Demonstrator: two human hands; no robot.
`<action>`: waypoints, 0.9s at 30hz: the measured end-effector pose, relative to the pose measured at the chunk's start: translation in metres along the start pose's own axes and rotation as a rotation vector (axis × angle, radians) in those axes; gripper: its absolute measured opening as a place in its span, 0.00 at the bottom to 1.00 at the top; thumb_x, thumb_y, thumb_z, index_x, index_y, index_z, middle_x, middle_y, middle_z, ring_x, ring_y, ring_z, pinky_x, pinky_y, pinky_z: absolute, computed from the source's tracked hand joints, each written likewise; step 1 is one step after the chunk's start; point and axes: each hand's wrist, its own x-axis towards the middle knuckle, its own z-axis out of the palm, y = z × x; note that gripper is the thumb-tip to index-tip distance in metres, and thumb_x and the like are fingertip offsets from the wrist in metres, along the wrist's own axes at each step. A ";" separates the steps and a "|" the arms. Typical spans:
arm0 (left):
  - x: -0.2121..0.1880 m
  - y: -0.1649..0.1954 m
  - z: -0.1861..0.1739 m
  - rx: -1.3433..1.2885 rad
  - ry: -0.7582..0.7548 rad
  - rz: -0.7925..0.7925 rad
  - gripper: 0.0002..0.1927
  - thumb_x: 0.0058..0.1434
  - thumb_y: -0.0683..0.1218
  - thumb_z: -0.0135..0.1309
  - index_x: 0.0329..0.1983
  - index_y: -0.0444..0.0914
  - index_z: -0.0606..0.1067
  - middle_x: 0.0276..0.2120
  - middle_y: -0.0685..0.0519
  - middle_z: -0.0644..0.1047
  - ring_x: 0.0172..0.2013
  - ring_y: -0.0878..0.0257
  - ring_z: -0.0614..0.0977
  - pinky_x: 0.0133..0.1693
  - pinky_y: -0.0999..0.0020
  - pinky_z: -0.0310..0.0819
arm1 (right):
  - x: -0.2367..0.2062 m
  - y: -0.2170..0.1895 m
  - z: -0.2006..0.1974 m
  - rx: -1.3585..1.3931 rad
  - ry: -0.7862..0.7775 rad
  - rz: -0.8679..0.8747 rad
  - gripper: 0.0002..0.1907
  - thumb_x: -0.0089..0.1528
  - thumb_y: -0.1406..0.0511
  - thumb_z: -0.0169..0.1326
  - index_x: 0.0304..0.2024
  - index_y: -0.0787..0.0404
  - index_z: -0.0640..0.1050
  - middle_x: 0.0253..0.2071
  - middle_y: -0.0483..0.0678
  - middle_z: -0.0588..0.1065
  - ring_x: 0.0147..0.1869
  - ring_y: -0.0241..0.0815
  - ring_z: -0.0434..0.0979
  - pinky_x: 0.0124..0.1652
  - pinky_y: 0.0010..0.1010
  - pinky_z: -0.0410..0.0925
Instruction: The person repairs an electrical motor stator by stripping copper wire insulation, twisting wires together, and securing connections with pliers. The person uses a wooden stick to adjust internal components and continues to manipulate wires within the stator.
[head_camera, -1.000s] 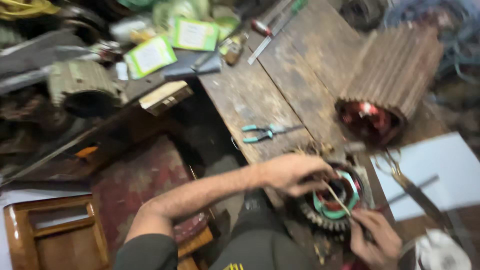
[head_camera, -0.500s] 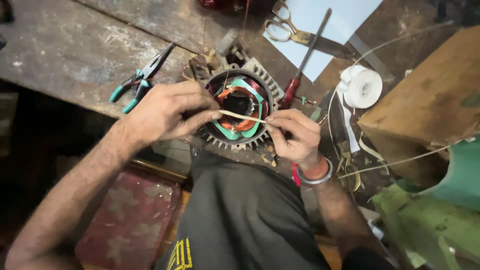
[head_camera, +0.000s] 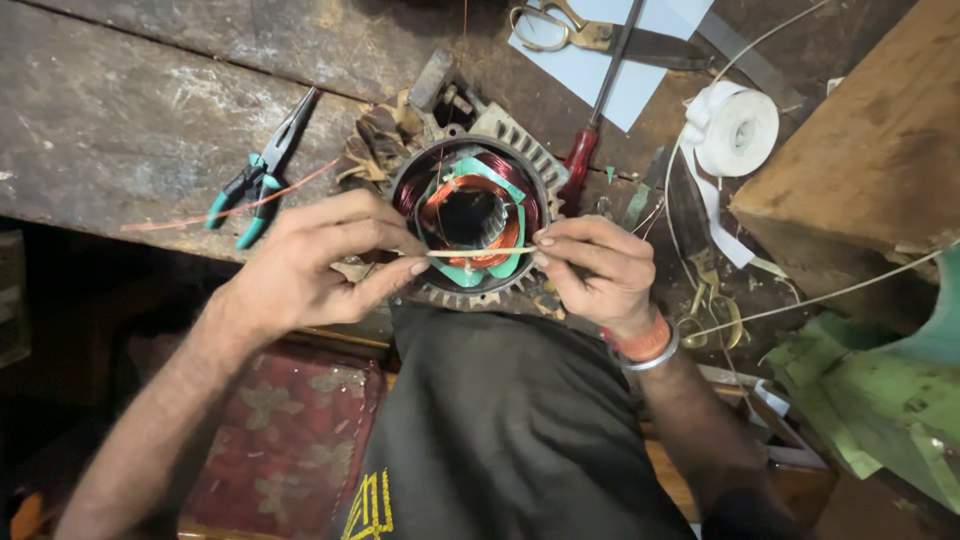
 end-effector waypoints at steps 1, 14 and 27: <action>-0.003 0.000 0.001 0.002 0.009 0.001 0.07 0.62 0.43 0.64 0.41 0.36 0.80 0.38 0.52 0.78 0.38 0.57 0.84 0.39 0.65 0.80 | -0.001 0.000 0.001 -0.016 0.011 0.002 0.09 0.57 0.78 0.65 0.39 0.68 0.81 0.41 0.55 0.80 0.43 0.45 0.84 0.43 0.30 0.77; -0.004 -0.002 0.033 0.403 0.071 -0.012 0.10 0.64 0.50 0.67 0.34 0.40 0.79 0.26 0.54 0.73 0.24 0.56 0.78 0.26 0.61 0.70 | -0.005 -0.007 0.004 -0.112 0.041 -0.010 0.08 0.59 0.78 0.64 0.40 0.67 0.81 0.41 0.53 0.79 0.41 0.43 0.82 0.41 0.29 0.75; -0.015 -0.006 0.029 0.223 0.087 0.007 0.08 0.63 0.45 0.67 0.42 0.39 0.81 0.29 0.53 0.75 0.26 0.58 0.78 0.28 0.63 0.71 | -0.007 -0.006 0.010 -0.092 0.074 -0.008 0.08 0.60 0.77 0.63 0.41 0.68 0.80 0.42 0.54 0.78 0.42 0.43 0.81 0.43 0.29 0.75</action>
